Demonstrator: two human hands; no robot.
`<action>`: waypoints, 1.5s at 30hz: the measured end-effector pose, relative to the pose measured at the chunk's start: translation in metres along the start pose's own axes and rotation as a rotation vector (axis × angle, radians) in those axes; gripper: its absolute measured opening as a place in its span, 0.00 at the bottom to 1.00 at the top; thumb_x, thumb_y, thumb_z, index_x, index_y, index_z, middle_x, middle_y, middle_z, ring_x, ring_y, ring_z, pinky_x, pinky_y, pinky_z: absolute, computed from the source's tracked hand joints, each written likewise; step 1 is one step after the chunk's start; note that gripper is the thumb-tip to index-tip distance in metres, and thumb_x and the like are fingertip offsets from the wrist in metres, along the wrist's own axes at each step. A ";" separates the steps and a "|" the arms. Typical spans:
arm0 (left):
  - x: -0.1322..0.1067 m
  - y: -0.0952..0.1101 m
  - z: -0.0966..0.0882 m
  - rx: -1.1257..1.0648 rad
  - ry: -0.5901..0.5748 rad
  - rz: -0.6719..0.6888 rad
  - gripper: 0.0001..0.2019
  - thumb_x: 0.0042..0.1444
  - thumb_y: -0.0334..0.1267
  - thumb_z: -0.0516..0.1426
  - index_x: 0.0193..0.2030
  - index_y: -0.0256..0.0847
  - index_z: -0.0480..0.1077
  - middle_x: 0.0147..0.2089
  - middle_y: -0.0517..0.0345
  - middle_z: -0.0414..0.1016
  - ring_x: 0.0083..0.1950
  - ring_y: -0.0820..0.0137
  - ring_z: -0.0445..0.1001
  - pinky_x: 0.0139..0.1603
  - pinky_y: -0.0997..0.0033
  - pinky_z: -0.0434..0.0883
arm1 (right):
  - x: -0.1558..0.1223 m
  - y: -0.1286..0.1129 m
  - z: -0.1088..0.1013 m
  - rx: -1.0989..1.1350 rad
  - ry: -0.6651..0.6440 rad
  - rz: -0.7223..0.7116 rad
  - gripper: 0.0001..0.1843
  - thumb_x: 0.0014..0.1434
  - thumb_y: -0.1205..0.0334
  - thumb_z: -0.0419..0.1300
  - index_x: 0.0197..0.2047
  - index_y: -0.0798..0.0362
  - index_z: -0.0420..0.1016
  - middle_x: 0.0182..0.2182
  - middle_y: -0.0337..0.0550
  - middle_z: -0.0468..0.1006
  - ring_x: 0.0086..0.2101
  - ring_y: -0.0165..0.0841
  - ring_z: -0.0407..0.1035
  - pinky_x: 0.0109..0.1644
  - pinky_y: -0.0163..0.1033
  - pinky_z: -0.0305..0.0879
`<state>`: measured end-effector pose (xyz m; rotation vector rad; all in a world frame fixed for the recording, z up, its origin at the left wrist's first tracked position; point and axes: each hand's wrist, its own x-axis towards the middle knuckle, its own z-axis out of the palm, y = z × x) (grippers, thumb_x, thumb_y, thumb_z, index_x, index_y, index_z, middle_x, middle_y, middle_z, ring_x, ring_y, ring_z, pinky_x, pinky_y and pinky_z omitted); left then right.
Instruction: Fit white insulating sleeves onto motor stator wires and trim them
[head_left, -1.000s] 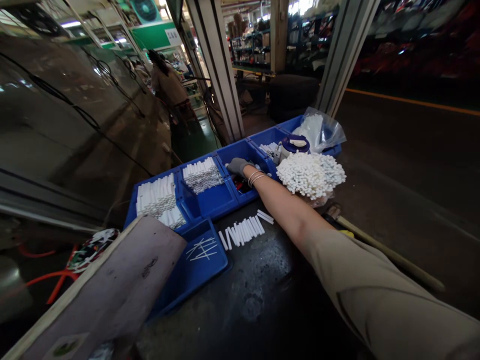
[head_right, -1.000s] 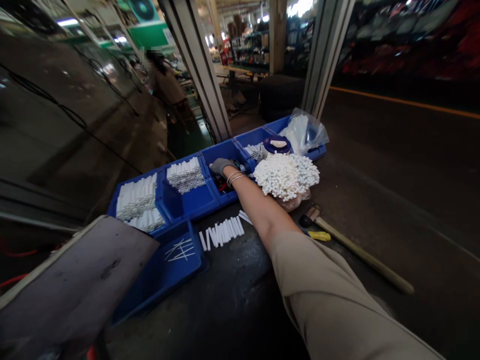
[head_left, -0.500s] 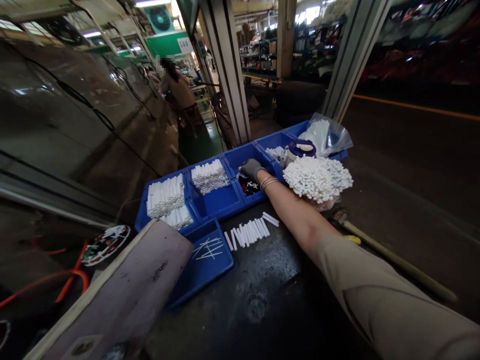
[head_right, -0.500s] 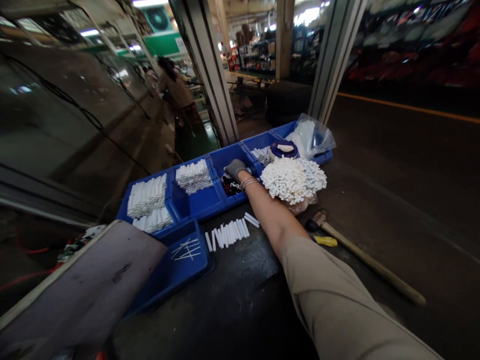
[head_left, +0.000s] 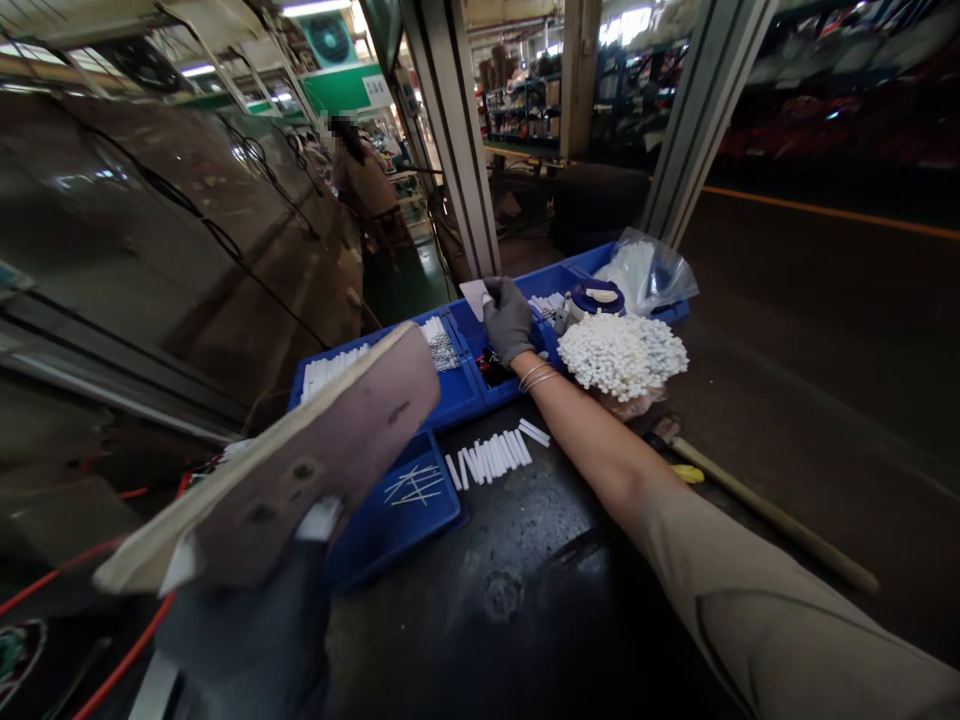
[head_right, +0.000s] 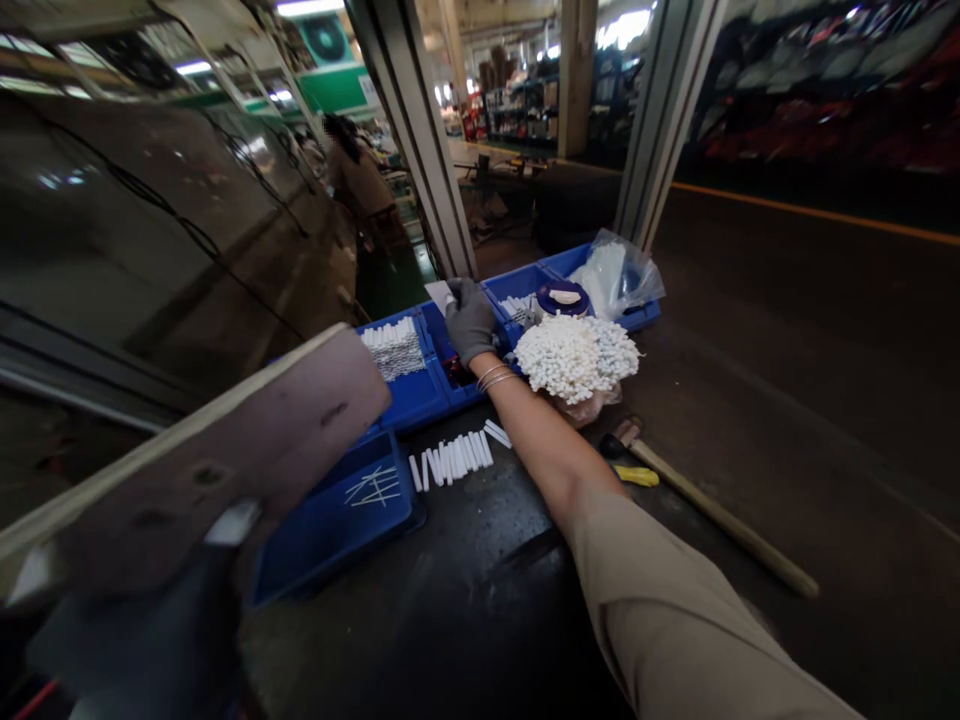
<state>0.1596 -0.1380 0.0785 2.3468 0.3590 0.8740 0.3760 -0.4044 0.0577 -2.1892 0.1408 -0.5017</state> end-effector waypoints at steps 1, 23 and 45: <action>0.004 0.007 0.007 -0.029 0.053 -0.023 0.30 0.48 0.60 0.69 0.59 0.60 0.76 0.54 0.63 0.82 0.54 0.46 0.81 0.52 0.41 0.80 | -0.004 -0.005 -0.002 -0.005 0.025 -0.011 0.18 0.74 0.67 0.53 0.63 0.61 0.68 0.60 0.52 0.73 0.57 0.39 0.69 0.64 0.47 0.67; 0.040 0.155 0.255 0.418 -0.500 0.624 0.18 0.68 0.31 0.49 0.60 0.31 0.69 0.51 0.33 0.78 0.56 0.49 0.77 0.57 0.51 0.69 | -0.245 0.118 -0.197 0.205 0.180 0.098 0.19 0.60 0.51 0.65 0.52 0.49 0.76 0.45 0.49 0.84 0.42 0.41 0.81 0.40 0.42 0.81; 0.020 0.129 0.253 0.347 -0.971 0.889 0.21 0.60 0.26 0.55 0.57 0.43 0.79 0.62 0.49 0.78 0.64 0.63 0.74 0.67 0.68 0.67 | -0.250 0.129 -0.204 0.287 0.111 0.088 0.14 0.58 0.54 0.66 0.46 0.49 0.77 0.41 0.47 0.85 0.39 0.40 0.81 0.40 0.41 0.82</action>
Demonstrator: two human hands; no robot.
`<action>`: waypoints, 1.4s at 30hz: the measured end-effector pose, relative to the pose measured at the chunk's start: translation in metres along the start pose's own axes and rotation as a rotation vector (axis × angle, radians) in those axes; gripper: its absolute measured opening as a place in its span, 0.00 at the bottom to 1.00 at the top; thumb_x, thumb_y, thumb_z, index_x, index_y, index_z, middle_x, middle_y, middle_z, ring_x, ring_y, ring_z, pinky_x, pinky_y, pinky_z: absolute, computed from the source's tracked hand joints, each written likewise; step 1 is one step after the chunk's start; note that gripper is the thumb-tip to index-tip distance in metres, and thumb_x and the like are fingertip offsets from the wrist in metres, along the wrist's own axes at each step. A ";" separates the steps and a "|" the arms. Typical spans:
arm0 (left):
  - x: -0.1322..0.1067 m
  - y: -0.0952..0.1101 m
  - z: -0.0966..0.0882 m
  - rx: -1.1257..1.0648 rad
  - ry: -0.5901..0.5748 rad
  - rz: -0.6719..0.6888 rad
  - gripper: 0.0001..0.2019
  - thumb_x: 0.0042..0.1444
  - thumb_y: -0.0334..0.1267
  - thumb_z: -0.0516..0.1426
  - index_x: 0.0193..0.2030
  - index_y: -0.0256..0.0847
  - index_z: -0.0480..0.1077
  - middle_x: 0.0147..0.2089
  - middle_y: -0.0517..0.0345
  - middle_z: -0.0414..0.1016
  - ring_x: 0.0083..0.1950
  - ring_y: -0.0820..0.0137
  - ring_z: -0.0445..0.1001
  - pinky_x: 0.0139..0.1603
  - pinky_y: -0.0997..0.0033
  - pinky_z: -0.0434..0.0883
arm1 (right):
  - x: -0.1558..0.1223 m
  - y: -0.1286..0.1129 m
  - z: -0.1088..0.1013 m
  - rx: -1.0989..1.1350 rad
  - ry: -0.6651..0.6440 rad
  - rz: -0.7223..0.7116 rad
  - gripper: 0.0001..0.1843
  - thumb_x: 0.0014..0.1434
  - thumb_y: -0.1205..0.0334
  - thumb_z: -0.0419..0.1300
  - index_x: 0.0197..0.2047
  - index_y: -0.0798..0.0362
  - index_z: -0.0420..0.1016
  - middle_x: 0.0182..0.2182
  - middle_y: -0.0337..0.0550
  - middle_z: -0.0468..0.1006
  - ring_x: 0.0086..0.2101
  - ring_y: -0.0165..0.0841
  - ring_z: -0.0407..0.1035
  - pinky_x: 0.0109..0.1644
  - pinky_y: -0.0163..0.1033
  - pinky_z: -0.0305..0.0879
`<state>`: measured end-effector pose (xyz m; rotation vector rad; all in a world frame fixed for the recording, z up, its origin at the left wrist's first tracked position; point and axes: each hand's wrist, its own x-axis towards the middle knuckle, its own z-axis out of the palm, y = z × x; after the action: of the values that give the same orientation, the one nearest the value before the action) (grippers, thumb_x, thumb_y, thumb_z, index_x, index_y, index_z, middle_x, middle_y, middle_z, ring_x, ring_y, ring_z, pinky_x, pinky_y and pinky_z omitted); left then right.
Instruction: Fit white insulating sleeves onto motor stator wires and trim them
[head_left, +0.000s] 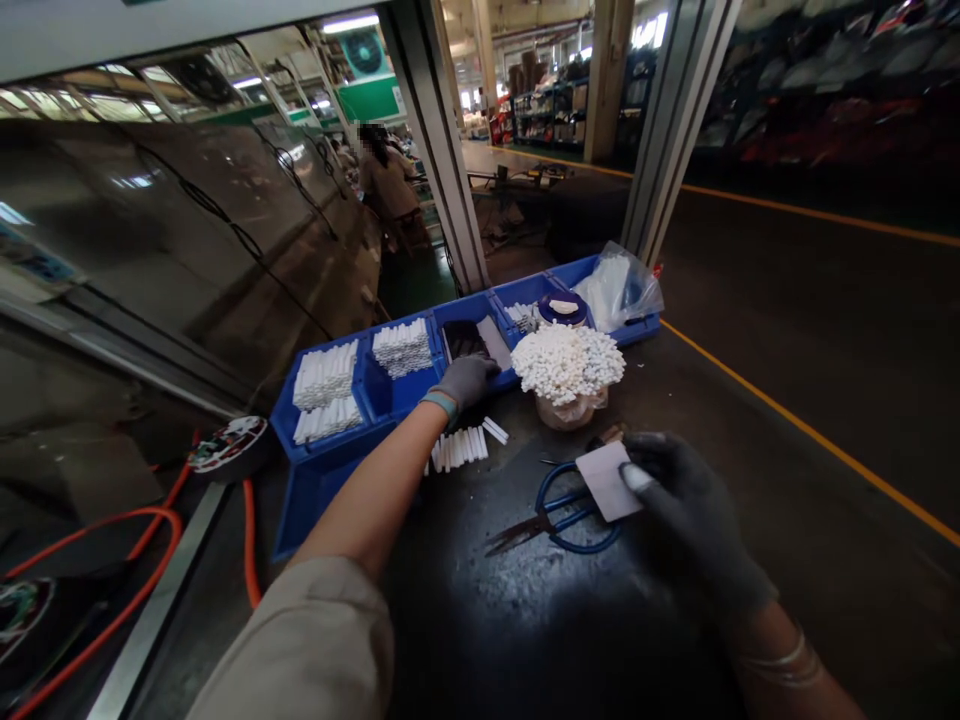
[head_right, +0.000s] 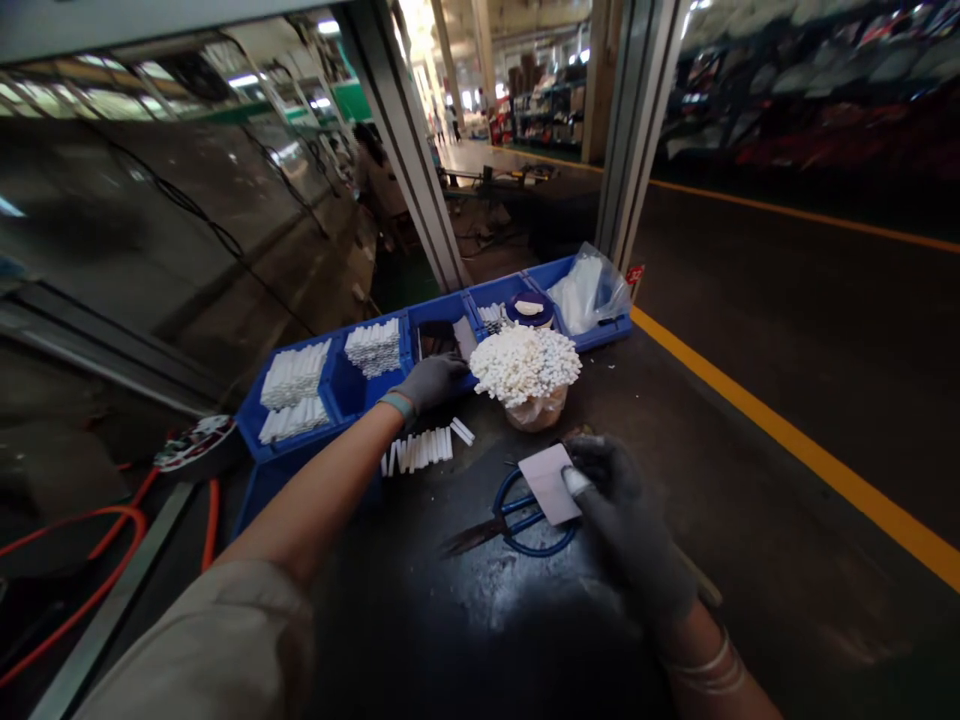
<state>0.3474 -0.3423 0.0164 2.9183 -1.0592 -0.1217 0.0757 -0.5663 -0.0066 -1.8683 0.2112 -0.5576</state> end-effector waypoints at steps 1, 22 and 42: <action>-0.010 0.002 -0.002 -0.014 0.028 -0.008 0.24 0.59 0.24 0.54 0.59 0.42 0.78 0.65 0.50 0.75 0.66 0.64 0.73 0.69 0.68 0.66 | 0.000 0.000 0.000 0.019 -0.013 0.004 0.14 0.59 0.53 0.66 0.47 0.49 0.77 0.42 0.47 0.85 0.40 0.40 0.81 0.41 0.41 0.82; -0.411 0.128 0.024 -0.668 0.347 -0.265 0.12 0.65 0.44 0.60 0.45 0.38 0.79 0.38 0.58 0.82 0.39 0.68 0.80 0.40 0.73 0.68 | -0.149 -0.079 0.097 0.018 -0.733 -0.503 0.17 0.63 0.59 0.64 0.55 0.50 0.77 0.49 0.47 0.82 0.46 0.42 0.78 0.50 0.45 0.75; -0.515 0.124 0.045 -0.935 -0.165 -0.066 0.11 0.64 0.34 0.62 0.52 0.40 0.78 0.50 0.54 0.82 0.49 0.68 0.79 0.50 0.75 0.68 | -0.178 -0.057 0.079 -0.032 -1.015 -0.259 0.08 0.66 0.57 0.64 0.45 0.48 0.82 0.40 0.43 0.84 0.38 0.38 0.79 0.40 0.40 0.73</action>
<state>-0.1292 -0.1078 0.0106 2.1024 -0.6468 -0.6628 -0.0493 -0.4070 -0.0244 -1.9956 -0.6975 0.2723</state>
